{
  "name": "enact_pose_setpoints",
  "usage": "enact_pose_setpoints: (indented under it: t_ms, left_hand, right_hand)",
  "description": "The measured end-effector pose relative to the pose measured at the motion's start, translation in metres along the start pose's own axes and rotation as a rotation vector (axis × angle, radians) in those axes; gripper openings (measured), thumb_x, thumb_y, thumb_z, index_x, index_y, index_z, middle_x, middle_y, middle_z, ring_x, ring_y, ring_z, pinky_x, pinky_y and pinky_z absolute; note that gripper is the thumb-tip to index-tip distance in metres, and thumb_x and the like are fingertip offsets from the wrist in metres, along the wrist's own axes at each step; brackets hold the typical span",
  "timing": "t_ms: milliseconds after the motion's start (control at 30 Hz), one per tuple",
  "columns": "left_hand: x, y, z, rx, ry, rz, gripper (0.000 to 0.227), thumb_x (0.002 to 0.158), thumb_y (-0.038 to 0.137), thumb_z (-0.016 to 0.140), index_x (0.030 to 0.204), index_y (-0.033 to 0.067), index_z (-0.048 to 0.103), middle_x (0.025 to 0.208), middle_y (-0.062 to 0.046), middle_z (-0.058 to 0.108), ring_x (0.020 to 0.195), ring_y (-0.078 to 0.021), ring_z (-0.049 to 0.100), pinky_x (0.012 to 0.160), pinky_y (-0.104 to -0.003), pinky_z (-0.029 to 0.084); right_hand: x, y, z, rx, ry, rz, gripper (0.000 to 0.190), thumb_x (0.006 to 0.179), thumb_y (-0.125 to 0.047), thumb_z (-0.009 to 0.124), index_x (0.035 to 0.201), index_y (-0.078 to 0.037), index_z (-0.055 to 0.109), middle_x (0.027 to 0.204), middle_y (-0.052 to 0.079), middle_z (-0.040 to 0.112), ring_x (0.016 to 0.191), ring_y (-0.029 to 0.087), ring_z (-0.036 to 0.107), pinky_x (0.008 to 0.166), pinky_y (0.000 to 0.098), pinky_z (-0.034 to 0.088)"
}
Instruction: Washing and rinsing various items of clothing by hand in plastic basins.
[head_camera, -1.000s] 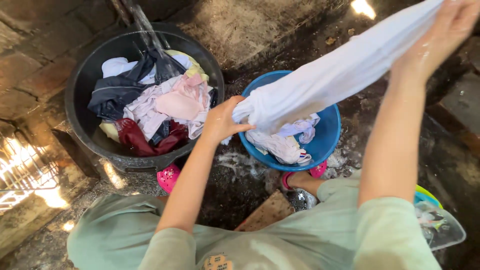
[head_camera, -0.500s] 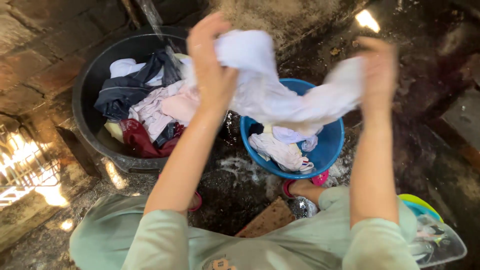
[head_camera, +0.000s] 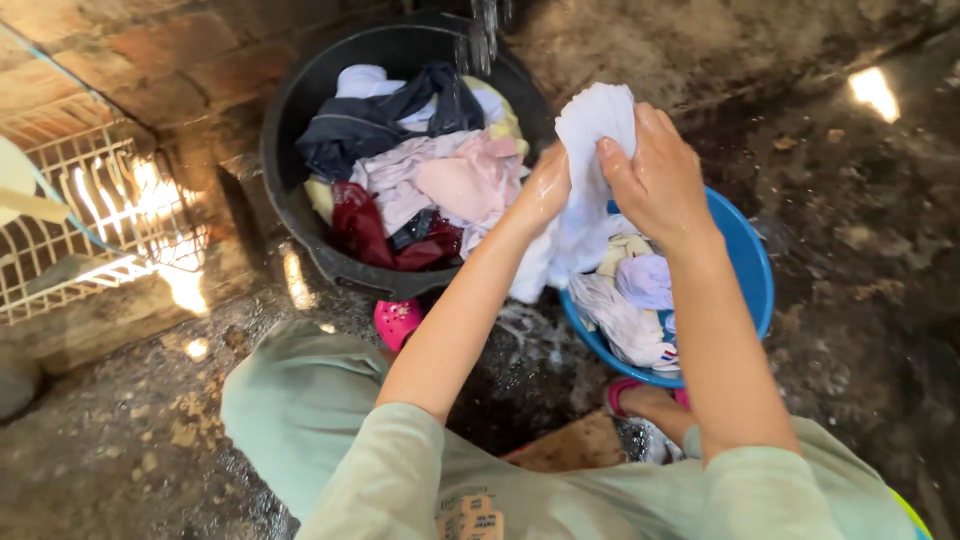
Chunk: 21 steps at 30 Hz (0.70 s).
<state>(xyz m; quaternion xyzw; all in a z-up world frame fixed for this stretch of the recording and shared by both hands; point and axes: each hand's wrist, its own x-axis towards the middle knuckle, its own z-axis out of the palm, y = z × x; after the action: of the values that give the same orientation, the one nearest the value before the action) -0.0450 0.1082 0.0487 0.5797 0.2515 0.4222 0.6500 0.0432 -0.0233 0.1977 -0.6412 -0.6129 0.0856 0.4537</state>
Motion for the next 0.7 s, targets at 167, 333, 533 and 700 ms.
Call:
enact_pose_setpoints:
  t_ms: [167,333,533,700]
  left_hand:
    - [-0.031,0.068,-0.029,-0.5,-0.191,-0.369,0.052,0.107,0.038,0.051,0.144,0.0002,0.054,0.136,-0.006,0.063,0.116,-0.0145,0.06,0.103,-0.031,0.046]
    - [-0.029,0.139,-0.048,0.065,-0.255,0.171,0.037,0.104,0.026,0.074,0.122,-0.0042,0.062,0.114,-0.01,0.065,0.108,-0.0156,0.059,0.1,-0.031,0.05]
    - [-0.017,0.204,-0.142,0.059,0.205,0.034,0.02,0.098,0.029,0.069,0.095,0.0114,0.06,0.078,0.001,0.061,0.066,-0.0085,0.058,0.057,-0.027,0.048]
    - [0.017,0.162,-0.233,0.058,0.313,0.119,0.026,0.104,0.021,0.071,0.088,0.0123,0.053,0.069,0.005,0.051,0.054,-0.007,0.04,0.046,-0.026,0.031]
  right_hand:
    - [0.016,-0.005,-0.003,-0.449,-0.141,0.125,0.037,0.11,-0.031,0.055,0.128,-0.003,0.07,0.112,0.017,0.071,0.102,0.038,0.071,0.087,0.048,0.051]
    - [0.015,0.008,-0.017,0.797,-0.087,0.365,0.035,0.115,-0.024,0.057,0.137,0.002,0.061,0.13,0.015,0.067,0.12,0.031,0.062,0.103,0.045,0.05]
    - [0.04,0.034,-0.083,0.795,0.404,0.488,0.039,0.106,-0.027,0.053,0.127,0.004,0.061,0.123,0.02,0.075,0.113,0.033,0.079,0.098,0.0508,0.06]
    - [0.067,0.087,-0.098,0.763,0.27,0.283,0.034,0.11,-0.019,0.057,0.132,0.006,0.06,0.129,0.023,0.072,0.115,0.035,0.076,0.102,0.0527,0.062]
